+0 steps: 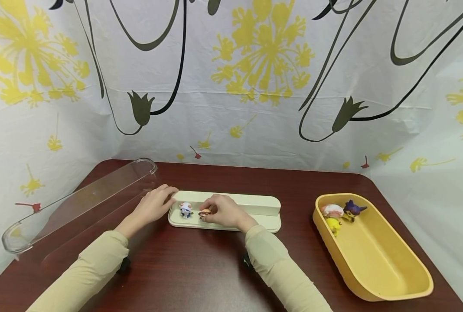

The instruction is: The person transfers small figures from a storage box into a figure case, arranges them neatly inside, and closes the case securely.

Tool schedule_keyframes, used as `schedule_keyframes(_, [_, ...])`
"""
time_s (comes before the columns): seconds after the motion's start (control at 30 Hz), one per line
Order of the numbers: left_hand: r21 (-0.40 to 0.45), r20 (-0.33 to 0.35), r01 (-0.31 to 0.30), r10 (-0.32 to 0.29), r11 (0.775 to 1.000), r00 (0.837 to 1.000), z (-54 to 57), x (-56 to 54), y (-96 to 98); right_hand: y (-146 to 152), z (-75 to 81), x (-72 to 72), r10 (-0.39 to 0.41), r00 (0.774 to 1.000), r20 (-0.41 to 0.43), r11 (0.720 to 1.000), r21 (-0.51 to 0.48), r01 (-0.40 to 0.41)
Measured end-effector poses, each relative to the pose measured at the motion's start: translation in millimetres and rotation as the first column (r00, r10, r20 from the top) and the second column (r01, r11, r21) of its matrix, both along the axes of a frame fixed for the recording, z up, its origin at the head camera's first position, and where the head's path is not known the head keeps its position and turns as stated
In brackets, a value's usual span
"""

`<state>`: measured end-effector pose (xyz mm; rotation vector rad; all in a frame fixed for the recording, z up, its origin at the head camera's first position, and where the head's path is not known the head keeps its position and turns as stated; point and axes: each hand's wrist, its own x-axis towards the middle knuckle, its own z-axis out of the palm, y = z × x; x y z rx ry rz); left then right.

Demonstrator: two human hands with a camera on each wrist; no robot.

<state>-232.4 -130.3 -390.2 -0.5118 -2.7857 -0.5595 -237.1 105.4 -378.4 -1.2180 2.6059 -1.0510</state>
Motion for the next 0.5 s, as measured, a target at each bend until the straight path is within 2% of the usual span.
schedule_keyframes(0.27, [-0.001,0.003,-0.002,0.002,1.0,1.0,-0.3,-0.3,0.3,-7,-9.2,-0.2,-0.059,0.996,-0.062,0.998,-0.017,0.058])
schedule_keyframes(0.5, [0.0,0.001,0.0,0.0,1.0,1.0,-1.2,-0.7,0.5,-12,-14.3,3.2,-0.139,0.983,-0.116,0.99,-0.025,0.137])
